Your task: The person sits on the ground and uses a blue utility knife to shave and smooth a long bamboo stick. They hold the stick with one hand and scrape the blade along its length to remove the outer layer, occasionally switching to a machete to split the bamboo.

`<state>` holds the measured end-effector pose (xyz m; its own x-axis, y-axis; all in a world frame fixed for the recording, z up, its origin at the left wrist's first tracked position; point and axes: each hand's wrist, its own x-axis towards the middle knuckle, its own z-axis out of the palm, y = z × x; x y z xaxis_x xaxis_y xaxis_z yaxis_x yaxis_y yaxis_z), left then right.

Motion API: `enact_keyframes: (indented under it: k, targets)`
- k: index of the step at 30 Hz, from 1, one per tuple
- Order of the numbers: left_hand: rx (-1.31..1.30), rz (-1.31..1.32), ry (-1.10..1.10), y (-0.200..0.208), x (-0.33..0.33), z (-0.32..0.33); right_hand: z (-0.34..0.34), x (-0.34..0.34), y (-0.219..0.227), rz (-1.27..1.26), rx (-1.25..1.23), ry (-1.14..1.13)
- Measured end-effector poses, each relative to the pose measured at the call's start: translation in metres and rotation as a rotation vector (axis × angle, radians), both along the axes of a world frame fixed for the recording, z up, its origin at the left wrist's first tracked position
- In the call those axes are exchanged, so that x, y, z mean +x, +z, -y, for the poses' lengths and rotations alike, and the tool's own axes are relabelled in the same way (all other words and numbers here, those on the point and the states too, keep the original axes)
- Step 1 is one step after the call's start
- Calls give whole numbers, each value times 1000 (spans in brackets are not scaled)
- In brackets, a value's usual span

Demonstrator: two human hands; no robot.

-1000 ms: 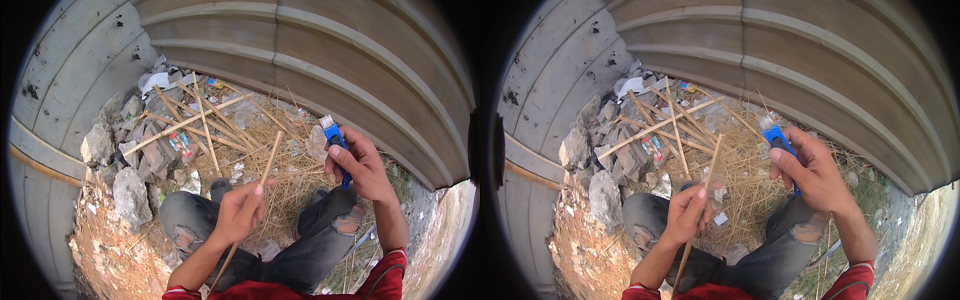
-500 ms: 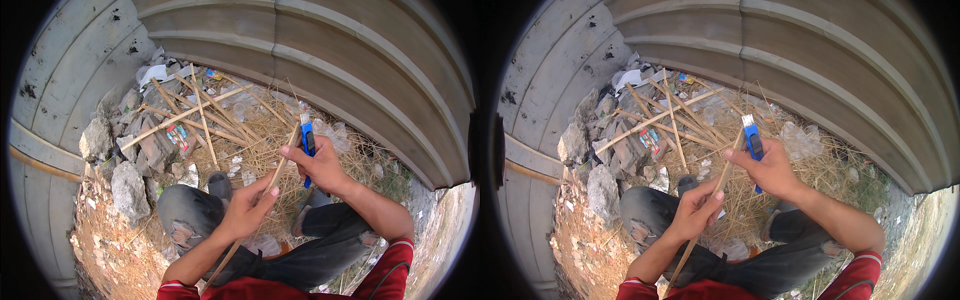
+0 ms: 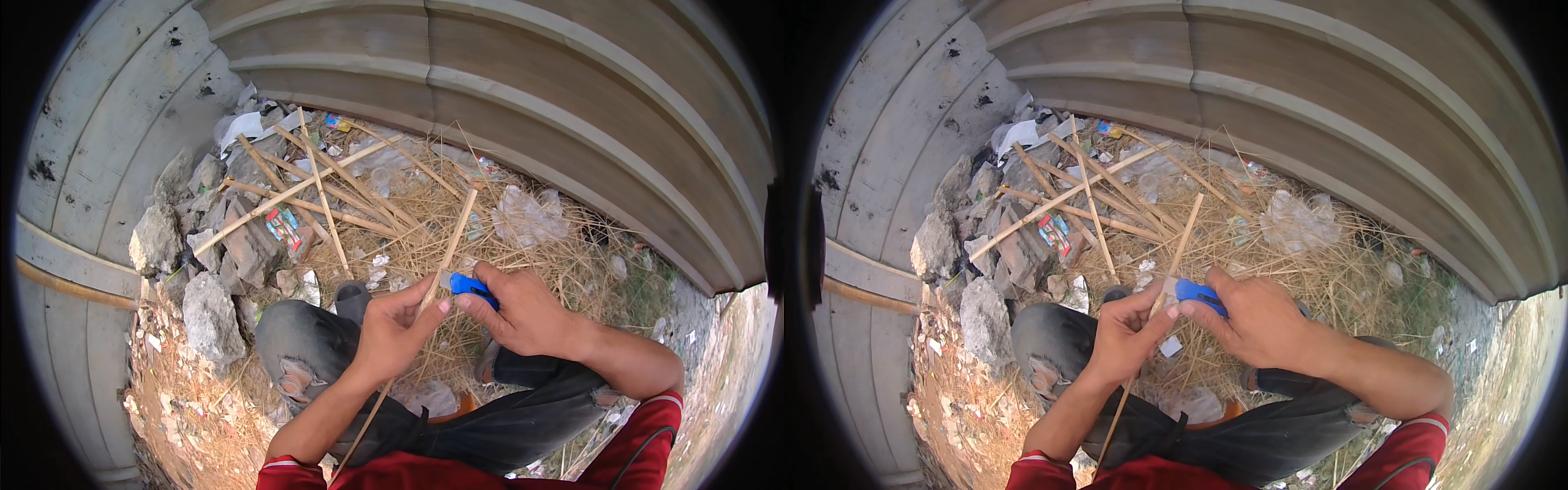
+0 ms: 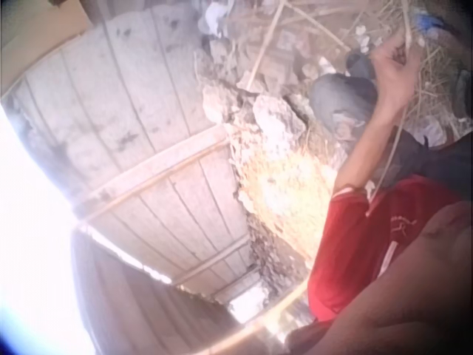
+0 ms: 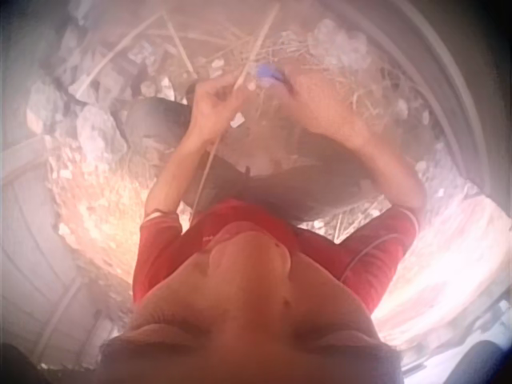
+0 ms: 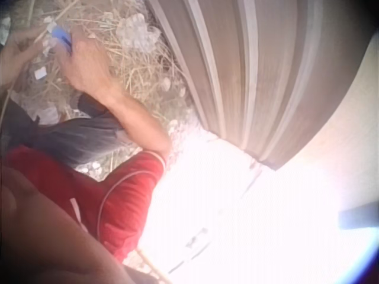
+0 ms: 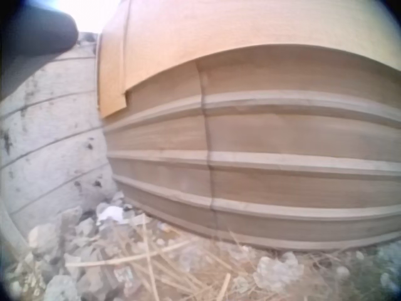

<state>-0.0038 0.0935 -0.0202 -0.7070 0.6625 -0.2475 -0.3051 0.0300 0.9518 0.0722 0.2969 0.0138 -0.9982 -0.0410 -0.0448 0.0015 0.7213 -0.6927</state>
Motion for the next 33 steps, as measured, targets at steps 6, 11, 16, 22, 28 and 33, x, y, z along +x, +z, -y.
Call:
enact_keyframes:
  k: [6, 11, 16, 22, 28, 33]
  targets:
    - [-62, -150, 42, -21, 5, -1, 1, 1, 4, 68, 177, 23]
    - [-187, -103, -108, -16, 25, 14, -83, -40, 2, -61, 131, -491]
    - [-49, -85, 3, -15, 13, 8, -56, -12, 6, -179, -3, -444]
    - [4, 10, 58, 3, -3, 17, -32, -13, 23, -128, -133, -287]
    - [27, -27, 32, -1, -1, 12, -22, -14, 19, -95, -189, -173]
    - [-8, -80, 22, 1, 0, 9, -14, -12, 13, -80, -126, -53]
